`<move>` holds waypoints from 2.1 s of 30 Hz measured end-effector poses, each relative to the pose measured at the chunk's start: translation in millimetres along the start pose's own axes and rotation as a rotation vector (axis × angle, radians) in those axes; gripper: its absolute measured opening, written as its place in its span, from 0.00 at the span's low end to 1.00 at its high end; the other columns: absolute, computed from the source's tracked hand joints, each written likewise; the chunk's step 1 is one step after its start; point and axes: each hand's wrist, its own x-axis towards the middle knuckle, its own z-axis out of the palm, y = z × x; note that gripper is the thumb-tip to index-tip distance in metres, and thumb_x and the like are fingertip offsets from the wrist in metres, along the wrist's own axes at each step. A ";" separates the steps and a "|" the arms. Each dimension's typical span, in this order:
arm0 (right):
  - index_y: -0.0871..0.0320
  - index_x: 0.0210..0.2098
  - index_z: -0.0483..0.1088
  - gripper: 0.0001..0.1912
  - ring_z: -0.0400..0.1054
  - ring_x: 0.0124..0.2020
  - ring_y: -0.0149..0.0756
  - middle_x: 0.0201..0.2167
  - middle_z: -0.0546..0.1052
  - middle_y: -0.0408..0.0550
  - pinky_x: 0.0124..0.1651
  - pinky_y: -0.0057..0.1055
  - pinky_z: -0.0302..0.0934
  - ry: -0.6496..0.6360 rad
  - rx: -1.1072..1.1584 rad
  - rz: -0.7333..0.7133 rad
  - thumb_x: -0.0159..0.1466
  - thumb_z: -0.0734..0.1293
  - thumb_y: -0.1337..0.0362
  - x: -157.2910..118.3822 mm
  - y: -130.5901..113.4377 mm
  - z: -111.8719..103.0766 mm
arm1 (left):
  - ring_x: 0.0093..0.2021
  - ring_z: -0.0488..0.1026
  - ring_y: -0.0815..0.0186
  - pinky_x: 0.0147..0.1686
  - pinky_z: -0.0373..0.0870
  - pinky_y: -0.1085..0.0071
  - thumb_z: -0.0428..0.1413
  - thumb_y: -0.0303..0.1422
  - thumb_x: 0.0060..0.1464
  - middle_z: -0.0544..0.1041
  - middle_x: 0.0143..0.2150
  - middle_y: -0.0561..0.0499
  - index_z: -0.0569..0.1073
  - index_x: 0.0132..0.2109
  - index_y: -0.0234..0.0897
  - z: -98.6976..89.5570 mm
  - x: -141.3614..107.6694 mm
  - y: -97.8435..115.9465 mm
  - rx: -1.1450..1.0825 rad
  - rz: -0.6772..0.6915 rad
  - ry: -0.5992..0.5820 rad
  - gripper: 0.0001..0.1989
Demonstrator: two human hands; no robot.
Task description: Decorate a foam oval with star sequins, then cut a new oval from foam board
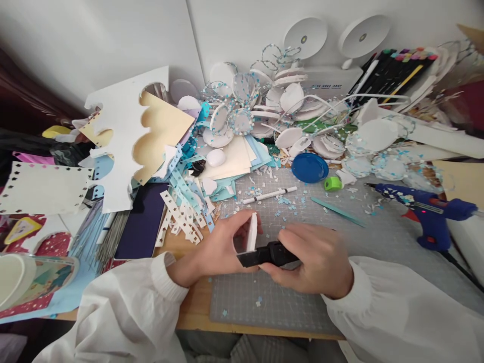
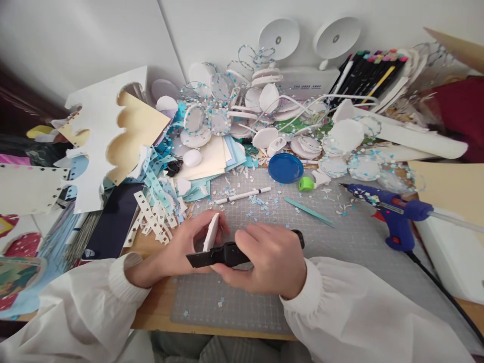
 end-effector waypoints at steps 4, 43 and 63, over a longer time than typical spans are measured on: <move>0.56 0.18 0.60 0.22 0.56 0.16 0.29 0.12 0.63 0.42 0.22 0.30 0.45 0.005 -0.009 0.009 0.61 0.61 0.48 -0.5 2.6 -0.3 | 0.31 0.66 0.69 0.29 0.62 0.74 0.62 0.30 0.38 0.69 0.34 0.54 0.66 0.40 0.37 0.7 0.1 0.6 -0.025 -0.014 0.012 0.20; 0.57 0.16 0.62 0.22 0.57 0.16 0.29 0.12 0.64 0.42 0.22 0.31 0.46 0.068 -0.024 -0.003 0.59 0.64 0.49 0.0 0.3 0.1 | 0.26 0.58 0.74 0.24 0.54 0.77 0.61 0.29 0.36 0.63 0.28 0.58 0.62 0.34 0.36 1.6 2.0 -0.5 0.086 0.001 -0.027 0.16; 0.57 0.22 0.63 0.15 0.57 0.16 0.27 0.15 0.64 0.39 0.22 0.27 0.51 0.124 0.128 0.223 0.57 0.66 0.53 -1.3 13.6 2.1 | 0.29 0.63 0.73 0.26 0.62 0.77 0.65 0.39 0.41 0.65 0.36 0.55 0.61 0.49 0.40 2.2 -0.8 -1.4 0.005 0.015 -0.041 0.29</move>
